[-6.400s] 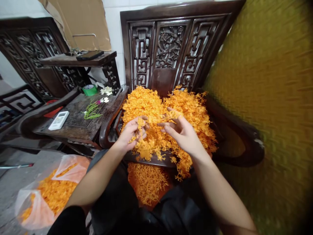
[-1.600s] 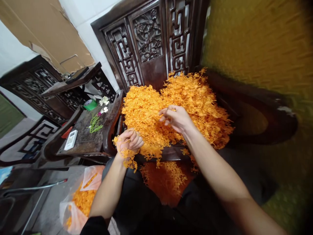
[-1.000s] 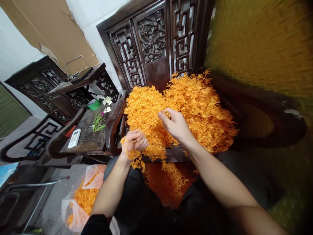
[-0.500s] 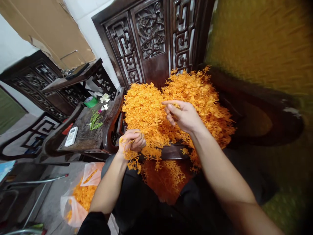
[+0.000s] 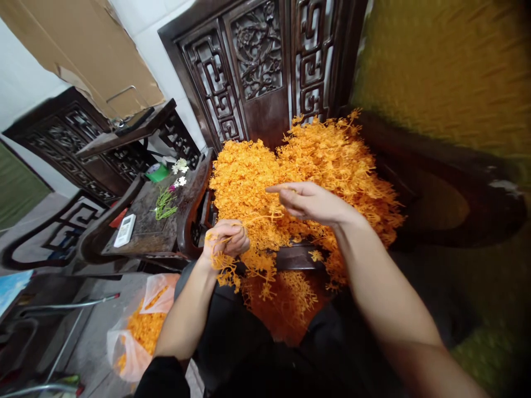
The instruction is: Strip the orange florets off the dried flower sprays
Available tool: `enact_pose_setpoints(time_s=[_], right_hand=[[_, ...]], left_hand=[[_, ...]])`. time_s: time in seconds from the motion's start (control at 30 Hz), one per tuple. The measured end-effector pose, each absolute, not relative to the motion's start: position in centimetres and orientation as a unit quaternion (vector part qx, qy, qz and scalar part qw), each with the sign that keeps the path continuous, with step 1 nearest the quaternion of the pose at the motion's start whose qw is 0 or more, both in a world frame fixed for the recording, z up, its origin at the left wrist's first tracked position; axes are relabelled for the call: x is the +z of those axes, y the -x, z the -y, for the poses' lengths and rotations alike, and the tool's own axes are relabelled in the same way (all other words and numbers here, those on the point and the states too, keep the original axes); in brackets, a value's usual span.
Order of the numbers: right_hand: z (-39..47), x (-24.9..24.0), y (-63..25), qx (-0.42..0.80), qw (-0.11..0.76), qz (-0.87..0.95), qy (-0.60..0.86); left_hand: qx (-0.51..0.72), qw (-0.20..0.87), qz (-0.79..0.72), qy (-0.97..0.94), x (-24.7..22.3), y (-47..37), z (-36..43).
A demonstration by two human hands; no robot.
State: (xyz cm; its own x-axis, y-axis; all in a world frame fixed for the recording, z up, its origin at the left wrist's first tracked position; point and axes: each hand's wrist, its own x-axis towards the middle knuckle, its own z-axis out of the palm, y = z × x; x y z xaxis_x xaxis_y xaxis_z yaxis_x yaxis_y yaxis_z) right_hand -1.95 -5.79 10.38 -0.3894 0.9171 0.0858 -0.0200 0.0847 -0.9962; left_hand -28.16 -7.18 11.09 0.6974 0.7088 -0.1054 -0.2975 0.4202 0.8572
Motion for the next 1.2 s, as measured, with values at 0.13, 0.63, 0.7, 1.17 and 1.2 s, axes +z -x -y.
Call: enact_pose_setpoints(time_s=[0.13, 0.63, 0.7, 1.17, 1.2], right_hand=[[6.3, 10.4, 2.9, 0.637, 0.308, 0.649, 0.279], [4.1, 9.6, 1.9, 0.683, 0.628, 0.247, 0.280], [4.0, 9.5, 2.2, 0.704, 0.621, 0.217, 0.269], [9.6, 11.2, 9.2, 0.331, 0.475, 0.691, 0.433], [10.0, 11.1, 9.9, 0.287, 0.456, 0.719, 0.440]], left_hand=[[0.309, 0.807, -0.233, -0.446, 10.9, 28.1, 6.9], [0.418, 0.760, -0.346, -0.358, 10.6, 27.2, 6.1], [0.465, 0.727, -0.383, -0.329, 10.1, 26.9, 5.6], [0.532, 0.574, -0.476, -0.402, 8.3, 25.9, 5.7], [0.526, 0.552, -0.483, -0.430, 8.1, 25.9, 5.9]])
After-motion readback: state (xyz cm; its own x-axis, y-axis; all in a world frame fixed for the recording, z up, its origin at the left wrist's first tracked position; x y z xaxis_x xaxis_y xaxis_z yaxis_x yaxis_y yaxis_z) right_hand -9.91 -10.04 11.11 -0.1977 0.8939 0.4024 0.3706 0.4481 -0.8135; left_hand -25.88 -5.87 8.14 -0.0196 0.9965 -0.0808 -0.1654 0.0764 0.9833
